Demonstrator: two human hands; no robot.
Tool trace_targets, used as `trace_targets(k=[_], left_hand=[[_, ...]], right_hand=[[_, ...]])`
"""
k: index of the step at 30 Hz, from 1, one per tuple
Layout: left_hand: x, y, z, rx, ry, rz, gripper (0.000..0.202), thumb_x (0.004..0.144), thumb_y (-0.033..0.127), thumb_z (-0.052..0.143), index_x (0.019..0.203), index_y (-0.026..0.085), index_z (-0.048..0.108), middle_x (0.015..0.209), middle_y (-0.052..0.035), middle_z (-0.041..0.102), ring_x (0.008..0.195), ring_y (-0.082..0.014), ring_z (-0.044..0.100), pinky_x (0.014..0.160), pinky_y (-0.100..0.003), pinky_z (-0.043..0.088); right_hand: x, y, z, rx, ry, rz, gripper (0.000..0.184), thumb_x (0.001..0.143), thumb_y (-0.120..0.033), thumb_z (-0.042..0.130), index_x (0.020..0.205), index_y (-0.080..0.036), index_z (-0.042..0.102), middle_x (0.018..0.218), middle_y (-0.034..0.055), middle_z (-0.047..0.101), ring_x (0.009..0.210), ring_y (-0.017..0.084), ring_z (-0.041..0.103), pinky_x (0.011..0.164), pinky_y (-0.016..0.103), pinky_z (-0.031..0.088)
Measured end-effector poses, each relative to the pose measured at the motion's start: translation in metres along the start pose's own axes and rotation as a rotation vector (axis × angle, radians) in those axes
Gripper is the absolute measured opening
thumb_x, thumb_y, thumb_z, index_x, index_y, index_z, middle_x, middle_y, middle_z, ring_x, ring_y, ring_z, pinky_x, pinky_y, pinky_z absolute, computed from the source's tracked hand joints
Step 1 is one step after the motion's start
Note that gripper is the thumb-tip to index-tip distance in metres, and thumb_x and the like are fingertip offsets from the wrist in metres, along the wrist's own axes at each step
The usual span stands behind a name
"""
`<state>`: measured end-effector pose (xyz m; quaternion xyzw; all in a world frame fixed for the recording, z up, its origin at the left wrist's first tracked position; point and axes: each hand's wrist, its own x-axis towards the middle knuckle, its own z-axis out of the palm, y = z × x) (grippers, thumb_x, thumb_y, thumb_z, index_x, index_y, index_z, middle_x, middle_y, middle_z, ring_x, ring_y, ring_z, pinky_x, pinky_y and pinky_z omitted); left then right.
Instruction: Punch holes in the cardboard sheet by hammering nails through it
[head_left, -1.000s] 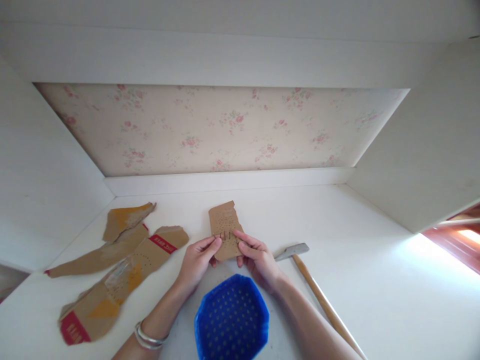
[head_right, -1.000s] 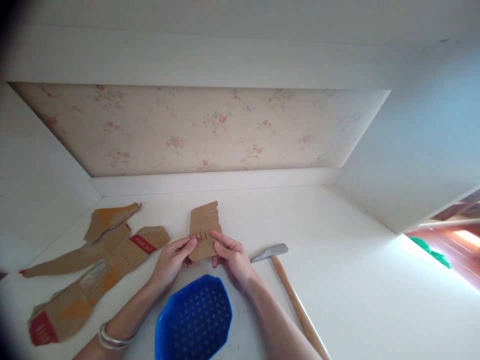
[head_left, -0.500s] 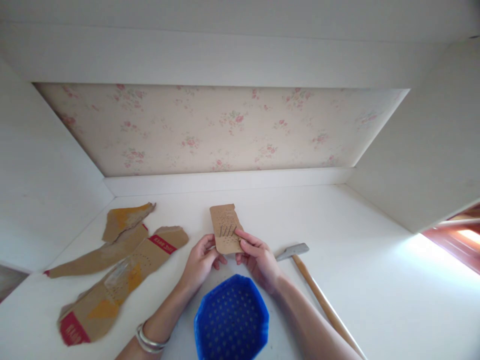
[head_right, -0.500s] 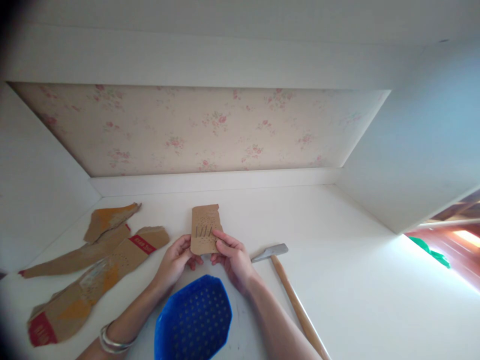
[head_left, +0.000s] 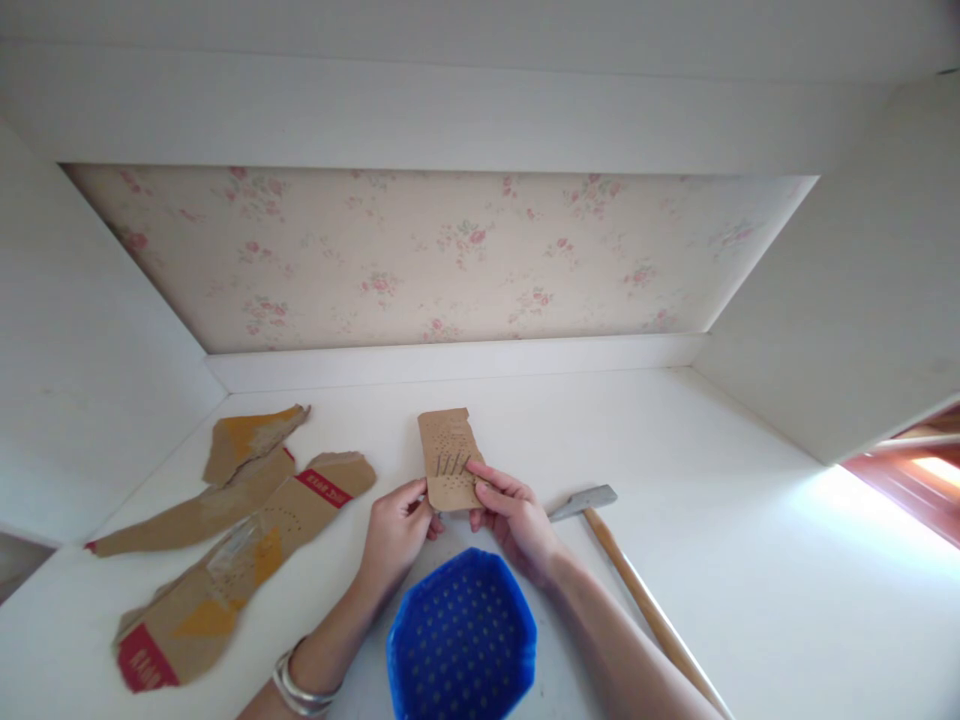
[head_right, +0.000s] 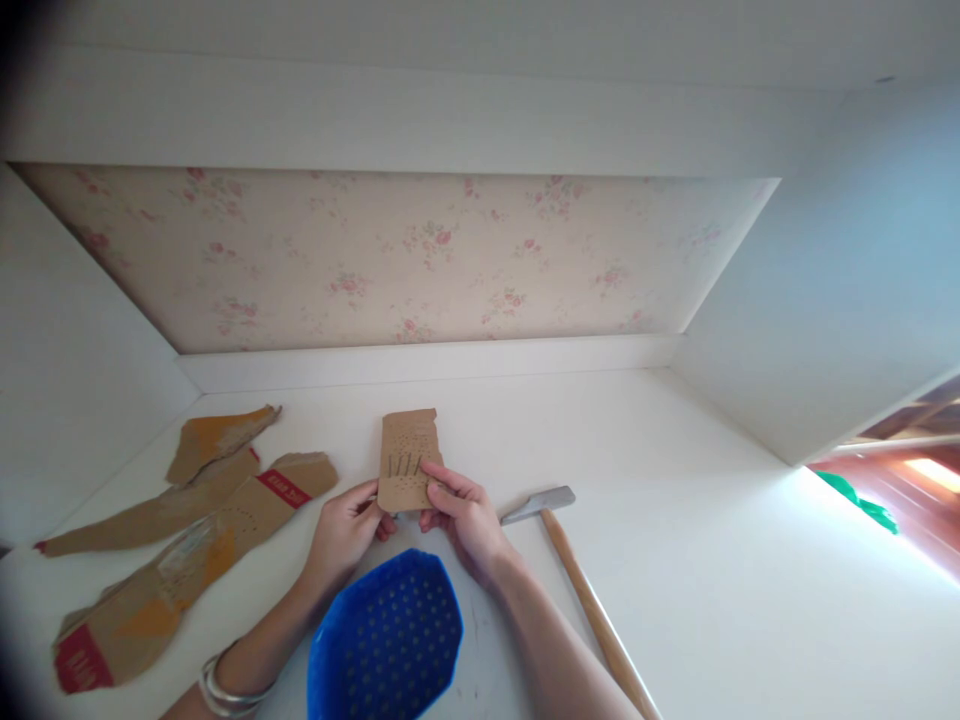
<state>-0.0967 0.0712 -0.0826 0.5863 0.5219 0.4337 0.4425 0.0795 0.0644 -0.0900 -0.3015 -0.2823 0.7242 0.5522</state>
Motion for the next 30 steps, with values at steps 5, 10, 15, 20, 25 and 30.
trace_targets(k=[5, 10, 15, 20, 25, 30], left_hand=[[-0.001, -0.002, -0.001, 0.056, 0.002, 0.026, 0.021, 0.077, 0.021, 0.053, 0.081, 0.019, 0.074, 0.052, 0.0022, 0.063, 0.047, -0.0162, 0.060, 0.050, -0.024, 0.047], [-0.001, -0.002, -0.001, 0.082, 0.010, 0.031, 0.023, 0.078, 0.024, 0.055, 0.088, 0.018, 0.074, 0.052, 0.0022, 0.063, 0.048, -0.0166, 0.060, 0.049, -0.024, 0.047], [0.000, -0.003, -0.001, 0.095, 0.014, 0.028, 0.023, 0.077, 0.024, 0.055, 0.085, 0.017, 0.074, 0.053, 0.0020, 0.063, 0.048, -0.0161, 0.060, 0.049, -0.023, 0.047], [0.003, -0.006, 0.000, 0.093, -0.001, 0.009, 0.023, 0.075, 0.025, 0.057, 0.087, 0.016, 0.074, 0.054, 0.0012, 0.065, 0.049, -0.0169, 0.061, 0.049, -0.023, 0.047], [0.002, -0.010, 0.000, 0.092, -0.006, 0.010, 0.020, 0.075, 0.024, 0.058, 0.085, 0.015, 0.072, 0.054, 0.0001, 0.066, 0.050, -0.0175, 0.062, 0.050, -0.023, 0.047], [0.002, -0.013, 0.001, 0.084, -0.006, 0.026, 0.023, 0.078, 0.024, 0.056, 0.093, 0.015, 0.071, 0.057, 0.0000, 0.066, 0.051, -0.0172, 0.062, 0.051, -0.023, 0.047]], right_hand=[[0.000, 0.002, -0.002, -0.001, -0.010, -0.006, 0.035, 0.075, -0.025, 0.080, 0.108, -0.017, 0.075, 0.081, 0.0041, 0.074, 0.053, 0.011, 0.058, 0.055, 0.026, 0.044], [0.000, 0.001, -0.002, -0.005, -0.011, -0.007, 0.035, 0.074, -0.026, 0.081, 0.107, -0.017, 0.075, 0.086, 0.0057, 0.076, 0.052, 0.010, 0.059, 0.054, 0.026, 0.043], [0.000, 0.001, -0.001, -0.007, -0.012, -0.004, 0.036, 0.072, -0.026, 0.082, 0.106, -0.017, 0.075, 0.081, 0.0041, 0.075, 0.050, 0.010, 0.058, 0.053, 0.025, 0.043], [0.000, 0.001, -0.002, -0.008, -0.028, -0.004, 0.037, 0.073, -0.028, 0.082, 0.108, -0.017, 0.074, 0.079, 0.0033, 0.075, 0.050, 0.010, 0.059, 0.053, 0.025, 0.041], [0.000, 0.000, -0.002, 0.000, -0.043, -0.011, 0.038, 0.075, -0.028, 0.081, 0.110, -0.018, 0.073, 0.082, 0.0031, 0.074, 0.051, 0.009, 0.058, 0.055, 0.025, 0.040], [-0.001, 0.001, -0.003, 0.005, -0.061, -0.022, 0.036, 0.077, -0.028, 0.080, 0.111, -0.020, 0.073, 0.086, 0.0031, 0.074, 0.054, 0.009, 0.059, 0.056, 0.025, 0.042]])
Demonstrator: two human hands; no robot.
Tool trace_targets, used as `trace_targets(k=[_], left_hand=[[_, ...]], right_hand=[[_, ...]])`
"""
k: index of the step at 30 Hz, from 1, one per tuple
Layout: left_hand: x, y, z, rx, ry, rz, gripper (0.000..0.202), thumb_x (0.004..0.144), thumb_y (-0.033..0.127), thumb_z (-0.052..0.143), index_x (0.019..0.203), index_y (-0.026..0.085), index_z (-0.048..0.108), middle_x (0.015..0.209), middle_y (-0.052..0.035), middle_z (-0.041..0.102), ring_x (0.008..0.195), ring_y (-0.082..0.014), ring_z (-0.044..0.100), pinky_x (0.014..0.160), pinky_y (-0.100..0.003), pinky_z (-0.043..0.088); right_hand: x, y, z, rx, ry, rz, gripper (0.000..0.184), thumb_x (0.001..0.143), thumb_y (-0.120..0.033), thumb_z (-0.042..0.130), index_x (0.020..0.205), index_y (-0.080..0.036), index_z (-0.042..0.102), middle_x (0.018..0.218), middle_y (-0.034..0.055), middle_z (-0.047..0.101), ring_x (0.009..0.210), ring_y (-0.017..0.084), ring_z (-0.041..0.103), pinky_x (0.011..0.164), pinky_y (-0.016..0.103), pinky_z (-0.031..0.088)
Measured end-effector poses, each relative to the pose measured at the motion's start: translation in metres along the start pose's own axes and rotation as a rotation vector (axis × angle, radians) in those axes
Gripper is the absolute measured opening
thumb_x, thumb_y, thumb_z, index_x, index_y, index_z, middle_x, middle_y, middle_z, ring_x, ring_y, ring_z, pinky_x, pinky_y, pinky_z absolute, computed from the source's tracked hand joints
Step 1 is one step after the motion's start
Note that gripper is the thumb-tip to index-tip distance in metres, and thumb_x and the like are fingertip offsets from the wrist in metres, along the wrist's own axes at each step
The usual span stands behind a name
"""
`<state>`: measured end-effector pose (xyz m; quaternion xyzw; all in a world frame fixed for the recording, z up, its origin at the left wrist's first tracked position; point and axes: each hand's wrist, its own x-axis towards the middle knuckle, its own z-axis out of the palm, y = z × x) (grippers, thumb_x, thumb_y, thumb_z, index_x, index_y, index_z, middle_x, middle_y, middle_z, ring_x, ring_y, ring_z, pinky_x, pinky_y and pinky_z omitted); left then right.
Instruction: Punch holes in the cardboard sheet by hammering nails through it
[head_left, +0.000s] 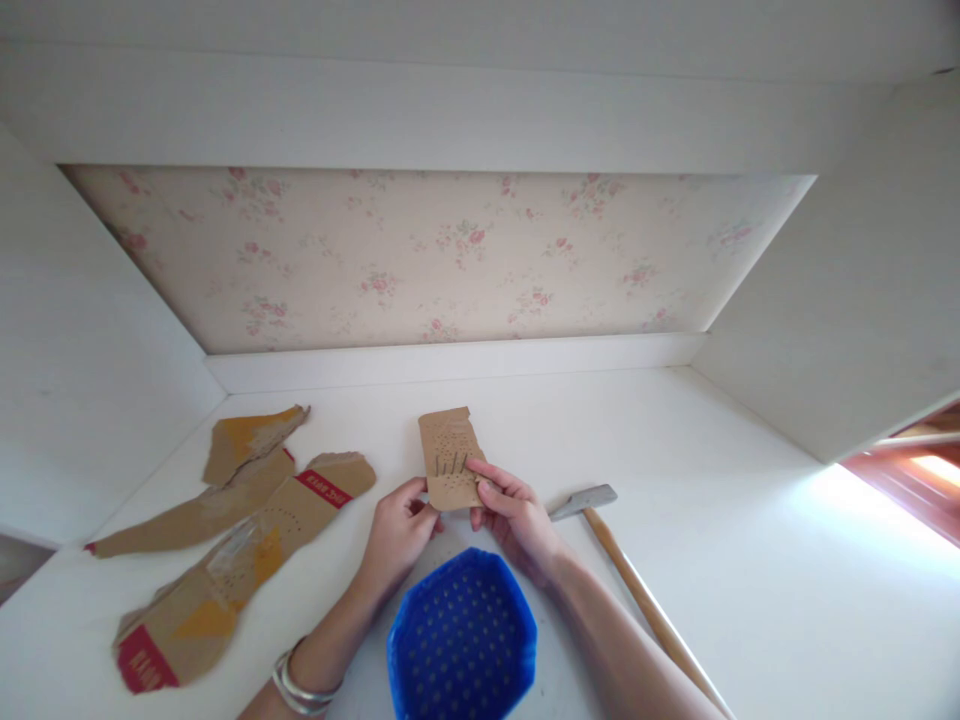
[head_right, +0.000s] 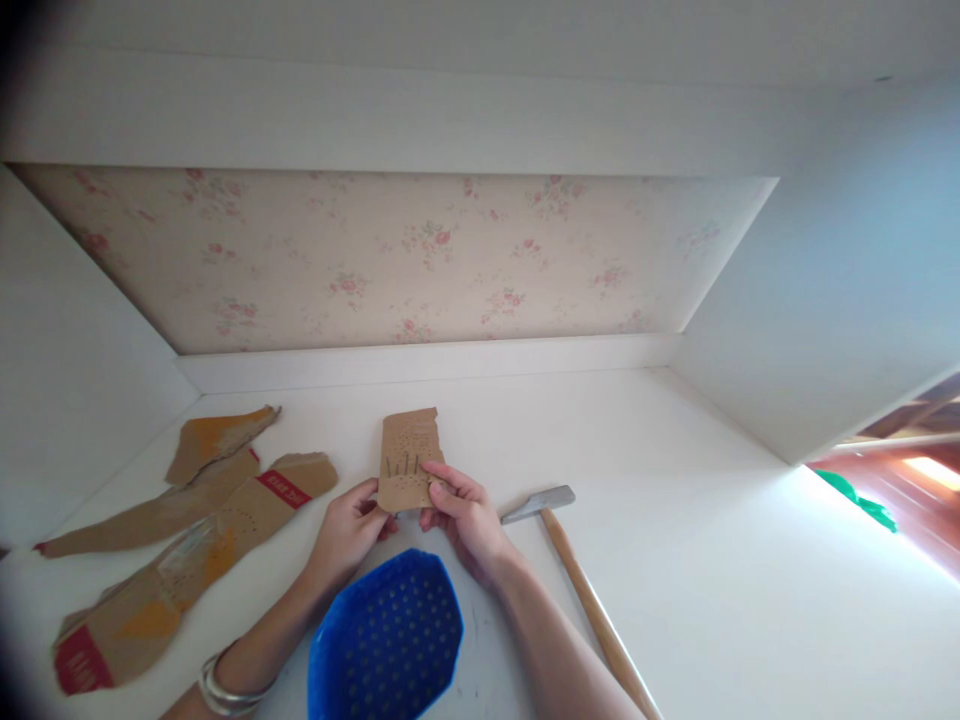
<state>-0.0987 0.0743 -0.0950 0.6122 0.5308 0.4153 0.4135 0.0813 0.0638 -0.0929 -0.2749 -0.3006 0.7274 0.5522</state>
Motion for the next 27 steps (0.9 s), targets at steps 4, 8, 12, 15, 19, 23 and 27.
trace_targets(k=[4, 8, 12, 15, 19, 23, 27], left_hand=[[0.001, 0.001, 0.001, -0.002, -0.005, 0.020, 0.024, 0.074, 0.020, 0.056, 0.091, 0.015, 0.072, 0.067, -0.0013, 0.070, 0.056, -0.0166, 0.063, 0.053, -0.023, 0.048], [0.000, 0.004, 0.000, 0.005, -0.008, 0.037, 0.018, 0.070, 0.017, 0.059, 0.081, 0.016, 0.073, 0.071, -0.0024, 0.072, 0.061, -0.0179, 0.065, 0.056, -0.023, 0.049], [-0.001, 0.005, -0.001, 0.001, -0.013, 0.047, 0.015, 0.070, 0.018, 0.059, 0.075, 0.016, 0.073, 0.067, -0.0021, 0.071, 0.064, -0.0193, 0.065, 0.061, -0.025, 0.051], [-0.001, 0.005, -0.002, -0.008, -0.023, 0.050, 0.014, 0.068, 0.018, 0.059, 0.071, 0.017, 0.072, 0.065, -0.0014, 0.071, 0.061, -0.0184, 0.064, 0.063, -0.026, 0.051], [-0.001, 0.006, -0.002, -0.021, -0.026, 0.045, 0.015, 0.067, 0.017, 0.057, 0.069, 0.017, 0.071, 0.063, -0.0010, 0.070, 0.056, -0.0173, 0.061, 0.062, -0.026, 0.052], [-0.002, 0.008, -0.002, -0.031, -0.026, 0.038, 0.015, 0.066, 0.016, 0.056, 0.069, 0.017, 0.071, 0.060, -0.0004, 0.069, 0.055, -0.0173, 0.061, 0.062, -0.026, 0.052], [-0.003, 0.011, -0.002, -0.039, -0.032, 0.028, 0.016, 0.067, 0.018, 0.059, 0.075, 0.017, 0.073, 0.069, -0.0025, 0.073, 0.061, -0.0192, 0.064, 0.062, -0.027, 0.053]], right_hand=[[-0.001, 0.002, -0.001, -0.023, -0.037, 0.014, 0.034, 0.079, -0.027, 0.078, 0.112, -0.020, 0.072, 0.086, 0.0029, 0.074, 0.056, 0.010, 0.060, 0.058, 0.025, 0.043], [-0.001, 0.002, -0.002, -0.069, -0.075, 0.041, 0.036, 0.080, -0.026, 0.078, 0.114, -0.018, 0.072, 0.089, 0.0050, 0.074, 0.062, 0.012, 0.062, 0.062, 0.027, 0.045], [-0.002, 0.001, -0.001, -0.100, -0.082, 0.048, 0.036, 0.079, -0.026, 0.078, 0.114, -0.018, 0.073, 0.096, 0.0058, 0.073, 0.068, 0.012, 0.061, 0.064, 0.027, 0.047], [-0.002, 0.001, 0.000, -0.108, -0.078, 0.046, 0.036, 0.079, -0.027, 0.078, 0.113, -0.019, 0.073, 0.098, 0.0057, 0.073, 0.069, 0.012, 0.061, 0.064, 0.026, 0.047], [-0.003, 0.000, 0.001, -0.109, -0.071, 0.045, 0.035, 0.078, -0.028, 0.079, 0.112, -0.020, 0.074, 0.093, 0.0041, 0.074, 0.068, 0.012, 0.060, 0.063, 0.026, 0.046], [-0.003, 0.000, 0.000, -0.108, -0.074, 0.047, 0.035, 0.078, -0.028, 0.079, 0.112, -0.021, 0.074, 0.094, 0.0042, 0.074, 0.069, 0.012, 0.060, 0.064, 0.026, 0.046], [-0.002, 0.001, -0.001, -0.116, -0.078, 0.058, 0.037, 0.078, -0.029, 0.079, 0.113, -0.020, 0.074, 0.094, 0.0042, 0.074, 0.067, 0.012, 0.060, 0.064, 0.026, 0.046]])
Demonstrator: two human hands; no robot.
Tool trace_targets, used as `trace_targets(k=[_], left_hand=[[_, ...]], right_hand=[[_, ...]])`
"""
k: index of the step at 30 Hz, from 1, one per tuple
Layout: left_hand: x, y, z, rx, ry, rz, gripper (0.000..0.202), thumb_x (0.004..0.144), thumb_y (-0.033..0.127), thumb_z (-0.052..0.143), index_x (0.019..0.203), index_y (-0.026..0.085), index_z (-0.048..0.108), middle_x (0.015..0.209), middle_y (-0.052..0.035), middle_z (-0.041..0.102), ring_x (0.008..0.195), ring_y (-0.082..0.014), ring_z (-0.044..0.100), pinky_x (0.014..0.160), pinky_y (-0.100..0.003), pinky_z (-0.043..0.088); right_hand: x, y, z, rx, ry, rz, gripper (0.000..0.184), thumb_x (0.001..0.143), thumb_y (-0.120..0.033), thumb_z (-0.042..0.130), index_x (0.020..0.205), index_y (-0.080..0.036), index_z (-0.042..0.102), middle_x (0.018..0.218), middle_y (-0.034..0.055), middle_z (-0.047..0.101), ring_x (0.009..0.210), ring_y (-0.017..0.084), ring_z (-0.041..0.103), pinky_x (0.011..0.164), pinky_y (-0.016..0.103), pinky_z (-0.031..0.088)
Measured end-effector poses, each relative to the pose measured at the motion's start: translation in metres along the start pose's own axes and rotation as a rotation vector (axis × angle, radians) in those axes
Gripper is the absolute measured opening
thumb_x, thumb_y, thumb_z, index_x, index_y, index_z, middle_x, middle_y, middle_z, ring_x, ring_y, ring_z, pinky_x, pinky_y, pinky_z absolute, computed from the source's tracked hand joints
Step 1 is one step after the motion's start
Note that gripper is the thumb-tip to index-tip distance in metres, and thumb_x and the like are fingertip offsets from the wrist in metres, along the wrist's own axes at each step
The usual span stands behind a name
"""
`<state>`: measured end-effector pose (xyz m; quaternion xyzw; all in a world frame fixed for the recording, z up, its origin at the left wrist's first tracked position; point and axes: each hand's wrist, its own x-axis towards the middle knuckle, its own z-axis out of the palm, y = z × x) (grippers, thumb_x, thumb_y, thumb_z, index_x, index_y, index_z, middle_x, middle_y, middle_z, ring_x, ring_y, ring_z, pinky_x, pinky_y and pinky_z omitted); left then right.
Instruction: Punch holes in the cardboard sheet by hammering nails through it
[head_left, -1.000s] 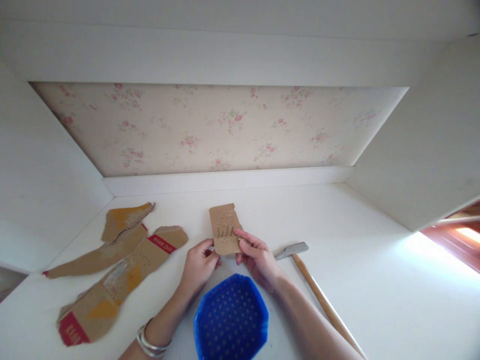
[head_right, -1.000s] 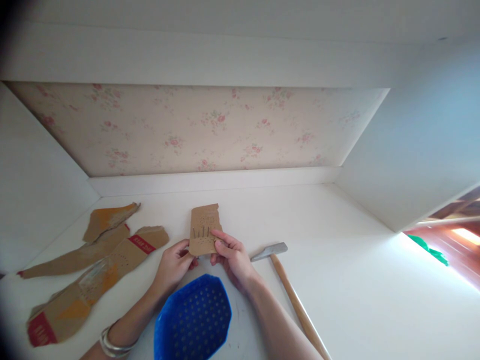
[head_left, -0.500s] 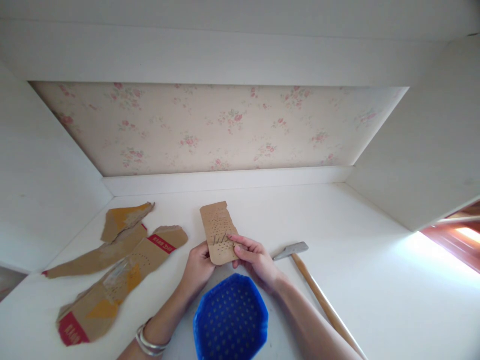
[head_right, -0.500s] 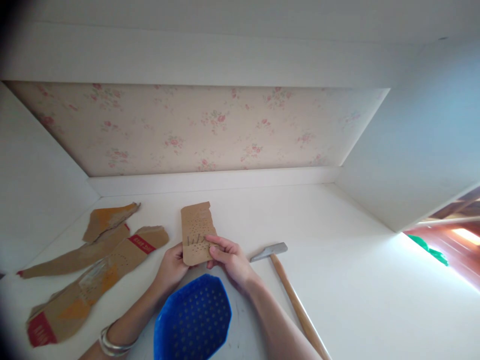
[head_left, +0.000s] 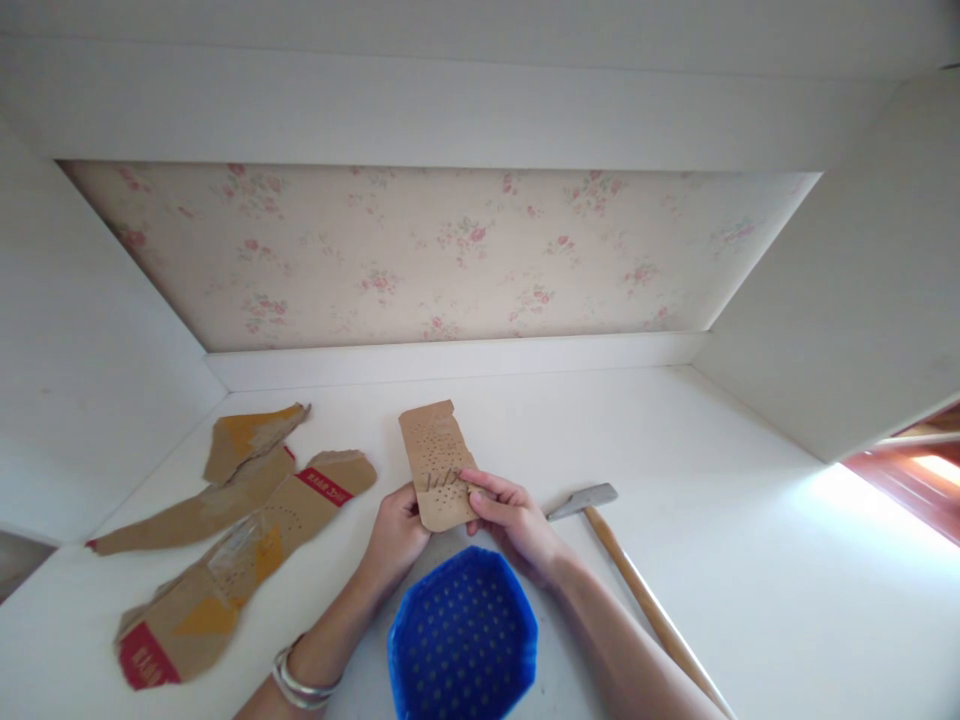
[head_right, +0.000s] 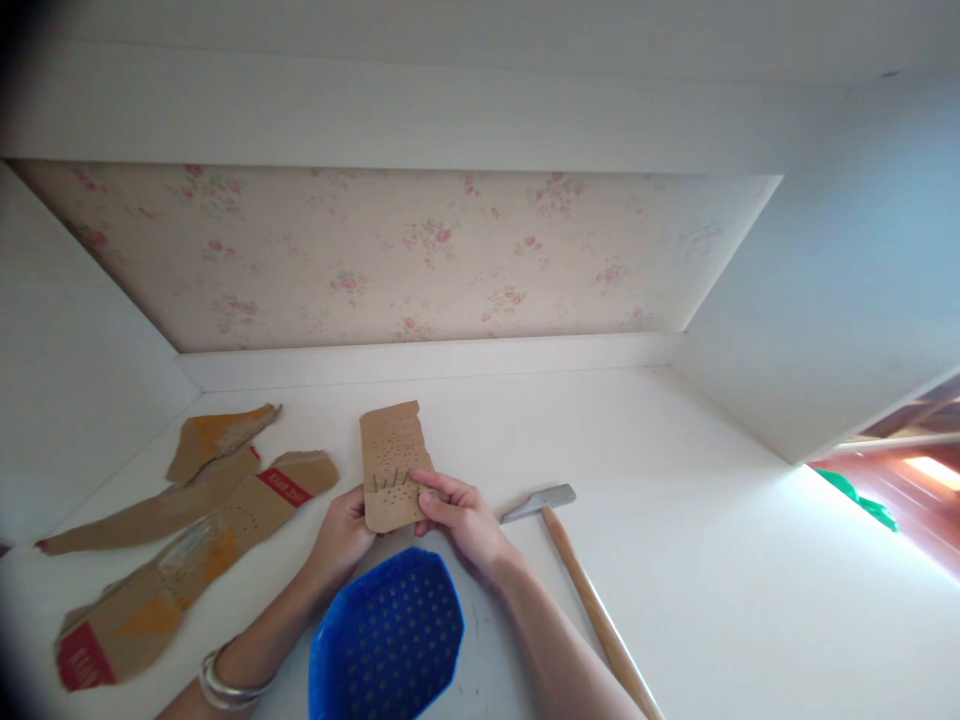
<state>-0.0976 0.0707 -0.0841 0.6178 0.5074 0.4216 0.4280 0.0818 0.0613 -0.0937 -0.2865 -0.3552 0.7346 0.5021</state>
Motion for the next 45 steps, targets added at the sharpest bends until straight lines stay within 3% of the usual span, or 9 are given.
trace_targets(k=[8, 14, 21, 25, 29, 34, 36, 40, 45], left_hand=[[0.001, 0.002, 0.001, -0.009, 0.001, -0.028, 0.020, 0.067, 0.022, 0.062, 0.081, 0.016, 0.075, 0.073, -0.0041, 0.075, 0.063, -0.0201, 0.065, 0.061, -0.027, 0.052], [-0.001, 0.004, 0.002, 0.002, -0.040, -0.034, 0.020, 0.072, 0.024, 0.058, 0.077, 0.015, 0.075, 0.068, -0.0040, 0.073, 0.059, -0.0189, 0.063, 0.055, -0.025, 0.049], [-0.001, 0.005, 0.001, 0.002, -0.153, 0.019, 0.024, 0.073, 0.020, 0.062, 0.090, 0.016, 0.078, 0.092, -0.0063, 0.078, 0.082, -0.0243, 0.071, 0.075, -0.031, 0.054], [-0.001, 0.003, 0.002, 0.011, -0.192, 0.052, 0.025, 0.075, 0.019, 0.064, 0.096, 0.018, 0.078, 0.098, -0.0054, 0.078, 0.089, -0.0254, 0.071, 0.081, -0.032, 0.054], [-0.003, 0.004, 0.003, 0.019, -0.219, 0.059, 0.021, 0.076, 0.020, 0.065, 0.091, 0.019, 0.079, 0.091, -0.0047, 0.078, 0.084, -0.0245, 0.072, 0.077, -0.031, 0.055], [-0.005, 0.013, 0.004, 0.002, -0.274, 0.051, 0.020, 0.079, 0.018, 0.060, 0.085, 0.020, 0.080, 0.083, -0.0051, 0.078, 0.074, -0.0221, 0.072, 0.073, -0.029, 0.056], [-0.005, 0.016, 0.004, -0.006, -0.291, 0.047, 0.019, 0.079, 0.018, 0.061, 0.082, 0.020, 0.080, 0.081, -0.0054, 0.078, 0.075, -0.0227, 0.072, 0.072, -0.029, 0.056], [-0.005, 0.019, 0.004, -0.016, -0.305, 0.046, 0.021, 0.081, 0.021, 0.059, 0.077, 0.020, 0.080, 0.076, -0.0049, 0.077, 0.073, -0.0227, 0.072, 0.072, -0.030, 0.056], [-0.005, 0.017, 0.004, -0.029, -0.303, 0.072, 0.025, 0.083, 0.020, 0.056, 0.080, 0.022, 0.080, 0.078, -0.0046, 0.077, 0.075, -0.0225, 0.072, 0.076, -0.031, 0.056]], right_hand=[[-0.001, -0.003, 0.002, -0.001, 0.025, 0.017, 0.037, 0.077, -0.029, 0.080, 0.112, -0.019, 0.074, 0.088, 0.0038, 0.074, 0.066, 0.012, 0.060, 0.063, 0.025, 0.046], [-0.001, -0.003, 0.004, -0.042, 0.026, 0.048, 0.039, 0.081, -0.031, 0.076, 0.117, -0.017, 0.070, 0.061, -0.0007, 0.070, 0.050, 0.011, 0.058, 0.054, 0.025, 0.045], [-0.005, -0.009, 0.001, -0.070, 0.017, 0.128, 0.055, 0.077, -0.020, 0.075, 0.130, -0.024, 0.063, 0.088, 0.0035, 0.077, 0.060, 0.013, 0.066, 0.060, 0.027, 0.051], [-0.007, -0.015, 0.002, -0.099, 0.020, 0.207, 0.043, 0.073, -0.021, 0.077, 0.116, -0.019, 0.073, 0.073, 0.0041, 0.076, 0.055, 0.017, 0.069, 0.055, 0.028, 0.053], [-0.005, -0.016, 0.009, -0.162, 0.038, 0.186, 0.028, 0.077, -0.038, 0.078, 0.094, -0.016, 0.078, 0.073, 0.0044, 0.075, 0.052, 0.012, 0.065, 0.048, 0.022, 0.051], [-0.002, -0.009, 0.013, -0.227, 0.052, 0.104, 0.035, 0.079, -0.047, 0.075, 0.069, -0.014, 0.074, 0.050, -0.0019, 0.064, 0.039, 0.007, 0.053, 0.036, 0.016, 0.040], [-0.002, -0.007, 0.010, -0.242, 0.056, 0.097, 0.035, 0.080, -0.049, 0.074, 0.079, -0.014, 0.076, 0.047, -0.0026, 0.064, 0.036, 0.007, 0.051, 0.034, 0.016, 0.037], [-0.004, -0.007, 0.006, -0.269, 0.042, 0.124, 0.052, 0.082, -0.050, 0.072, 0.122, -0.018, 0.067, 0.050, -0.0030, 0.067, 0.033, 0.006, 0.047, 0.029, 0.015, 0.029], [-0.005, -0.009, 0.004, -0.314, 0.019, 0.109, 0.038, 0.083, -0.050, 0.070, 0.099, -0.015, 0.076, 0.049, -0.0021, 0.065, 0.032, 0.005, 0.042, 0.027, 0.015, 0.022]])
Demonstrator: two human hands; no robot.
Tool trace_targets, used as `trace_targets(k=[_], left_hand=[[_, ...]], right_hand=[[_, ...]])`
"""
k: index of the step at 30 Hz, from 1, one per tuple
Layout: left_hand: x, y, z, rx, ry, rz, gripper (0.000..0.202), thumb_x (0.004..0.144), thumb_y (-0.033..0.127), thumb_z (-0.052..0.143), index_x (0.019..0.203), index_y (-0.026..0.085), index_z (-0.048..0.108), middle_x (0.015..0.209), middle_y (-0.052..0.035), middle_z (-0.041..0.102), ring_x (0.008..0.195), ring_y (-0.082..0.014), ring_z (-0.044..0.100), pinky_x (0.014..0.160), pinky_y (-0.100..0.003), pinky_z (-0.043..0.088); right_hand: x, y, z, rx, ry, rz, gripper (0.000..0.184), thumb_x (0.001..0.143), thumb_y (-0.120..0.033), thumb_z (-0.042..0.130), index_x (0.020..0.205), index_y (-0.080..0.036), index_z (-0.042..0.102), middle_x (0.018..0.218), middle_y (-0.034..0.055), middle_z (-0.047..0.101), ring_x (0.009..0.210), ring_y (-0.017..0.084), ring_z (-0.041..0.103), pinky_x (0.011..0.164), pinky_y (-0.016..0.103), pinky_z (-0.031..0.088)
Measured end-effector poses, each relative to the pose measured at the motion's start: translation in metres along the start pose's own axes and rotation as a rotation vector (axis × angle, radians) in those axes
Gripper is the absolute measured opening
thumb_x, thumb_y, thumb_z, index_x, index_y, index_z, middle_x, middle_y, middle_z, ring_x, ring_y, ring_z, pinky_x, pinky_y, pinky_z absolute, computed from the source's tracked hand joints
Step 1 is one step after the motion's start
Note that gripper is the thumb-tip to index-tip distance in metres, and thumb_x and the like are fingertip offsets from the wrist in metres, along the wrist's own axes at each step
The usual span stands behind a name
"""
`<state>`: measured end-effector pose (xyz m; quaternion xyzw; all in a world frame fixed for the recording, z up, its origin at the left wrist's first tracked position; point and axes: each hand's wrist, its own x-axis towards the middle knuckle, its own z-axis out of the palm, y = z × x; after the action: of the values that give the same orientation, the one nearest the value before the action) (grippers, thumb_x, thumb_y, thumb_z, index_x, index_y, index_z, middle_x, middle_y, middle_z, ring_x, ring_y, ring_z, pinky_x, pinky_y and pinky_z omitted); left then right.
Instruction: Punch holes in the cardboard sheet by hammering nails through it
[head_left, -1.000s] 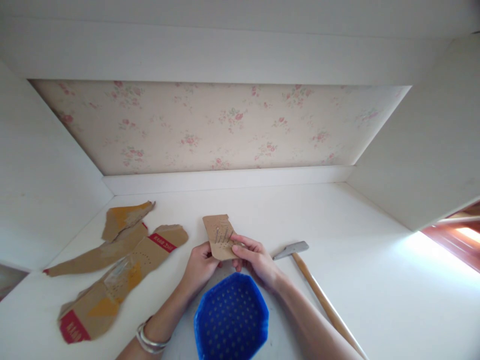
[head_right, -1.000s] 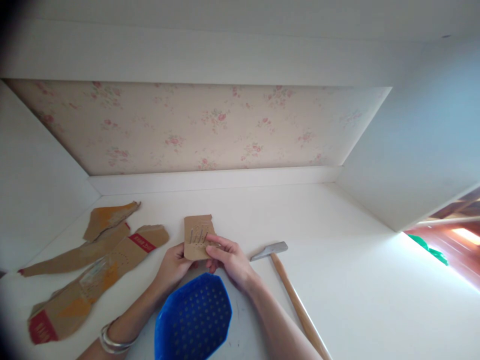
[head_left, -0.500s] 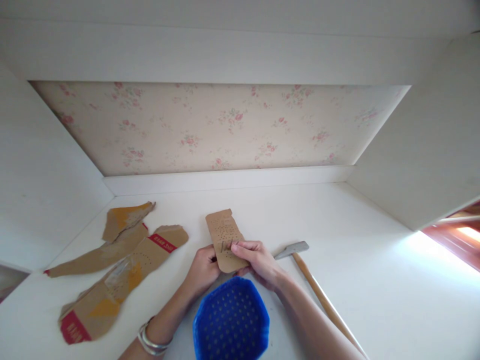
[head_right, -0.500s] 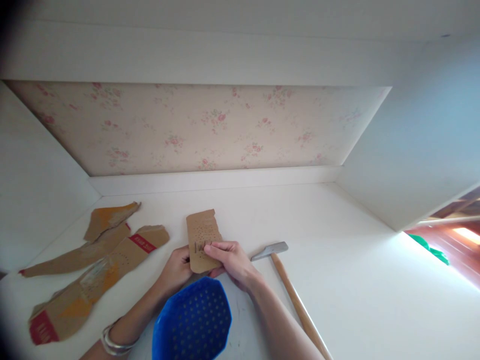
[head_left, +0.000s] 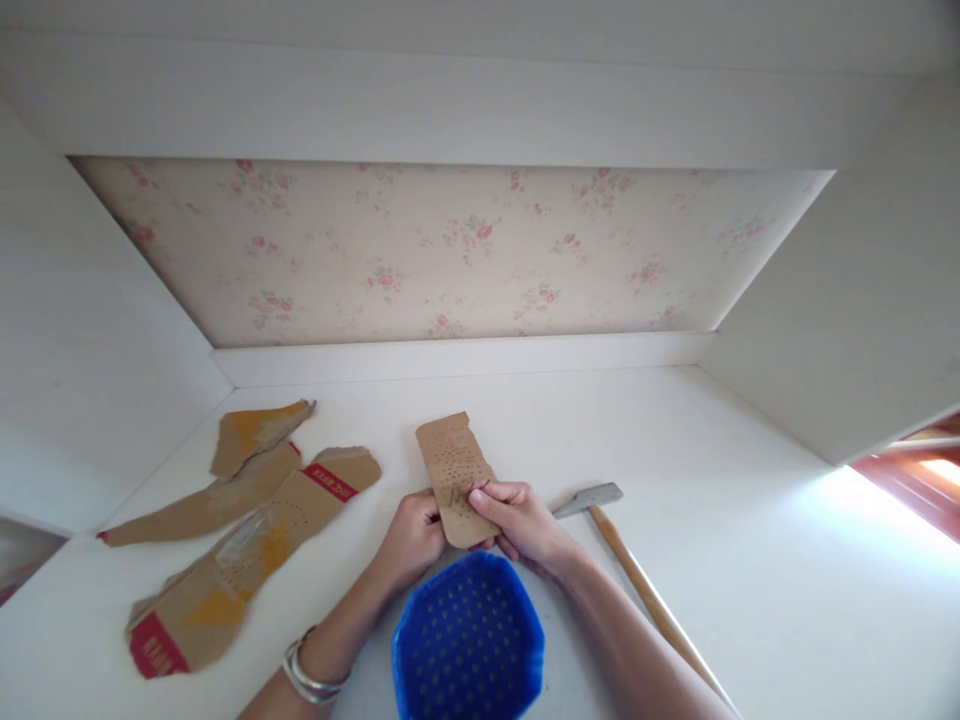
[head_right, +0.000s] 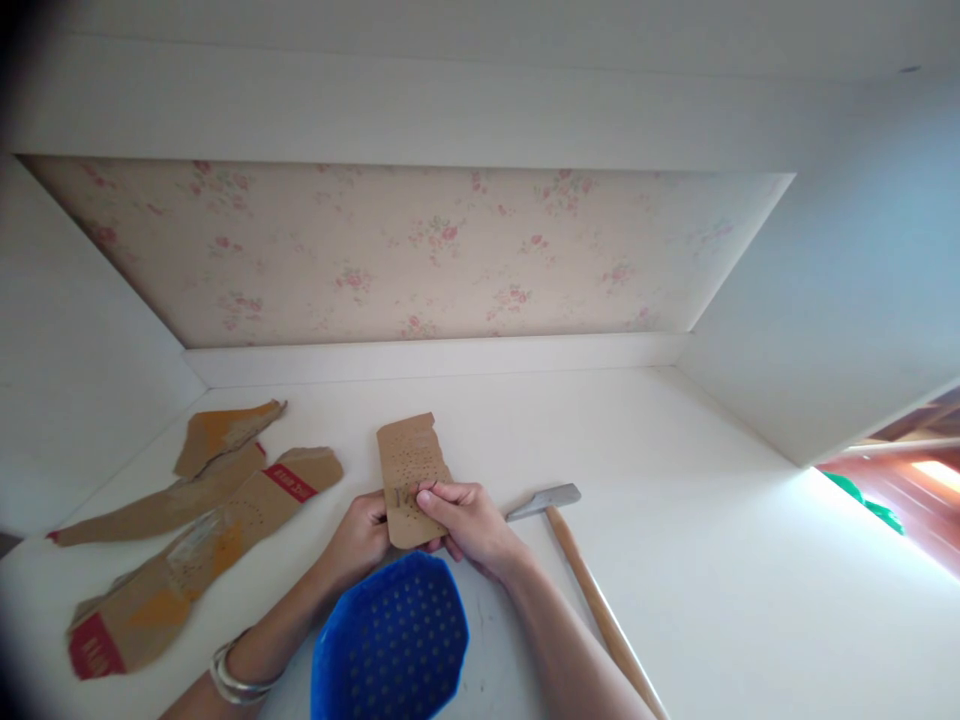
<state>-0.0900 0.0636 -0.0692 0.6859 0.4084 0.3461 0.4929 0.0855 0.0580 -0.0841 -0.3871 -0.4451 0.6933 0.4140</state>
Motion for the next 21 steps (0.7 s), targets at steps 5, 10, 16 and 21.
trace_targets(k=[5, 10, 16, 21], left_hand=[[0.0012, 0.0008, -0.0010, 0.005, -0.004, 0.019, 0.024, 0.080, 0.019, 0.056, 0.075, 0.021, 0.080, 0.079, -0.0051, 0.077, 0.081, -0.0244, 0.072, 0.076, -0.032, 0.056], [0.0012, 0.0005, -0.0011, 0.017, -0.002, 0.019, 0.025, 0.081, 0.018, 0.056, 0.077, 0.021, 0.080, 0.082, -0.0049, 0.078, 0.078, -0.0232, 0.072, 0.075, -0.031, 0.056], [-0.0009, 0.0026, -0.0015, 0.009, -0.030, 0.025, 0.027, 0.083, 0.016, 0.055, 0.081, 0.023, 0.081, 0.087, -0.0037, 0.078, 0.077, -0.0209, 0.071, 0.075, -0.028, 0.055], [-0.0010, 0.0030, -0.0021, 0.003, -0.048, 0.019, 0.025, 0.079, 0.015, 0.061, 0.091, 0.023, 0.081, 0.094, -0.0036, 0.078, 0.080, -0.0223, 0.072, 0.077, -0.030, 0.055]], right_hand=[[0.0017, 0.0018, 0.0003, -0.017, 0.014, 0.001, 0.036, 0.078, -0.048, 0.076, 0.096, -0.017, 0.077, 0.048, -0.0030, 0.064, 0.034, 0.007, 0.047, 0.027, 0.016, 0.022], [0.0006, -0.0012, 0.0036, -0.030, 0.024, -0.014, 0.034, 0.080, -0.049, 0.074, 0.083, -0.016, 0.076, 0.048, -0.0021, 0.064, 0.034, 0.006, 0.045, 0.026, 0.016, 0.020], [-0.0016, -0.0074, 0.0063, -0.019, 0.017, -0.010, 0.036, 0.082, -0.048, 0.071, 0.069, -0.015, 0.074, 0.044, -0.0035, 0.059, 0.029, 0.004, 0.037, 0.026, 0.019, 0.015], [-0.0015, -0.0079, 0.0075, 0.010, 0.024, -0.016, 0.035, 0.081, -0.046, 0.073, 0.070, -0.013, 0.076, 0.046, -0.0020, 0.061, 0.031, 0.004, 0.037, 0.028, 0.019, 0.016]])
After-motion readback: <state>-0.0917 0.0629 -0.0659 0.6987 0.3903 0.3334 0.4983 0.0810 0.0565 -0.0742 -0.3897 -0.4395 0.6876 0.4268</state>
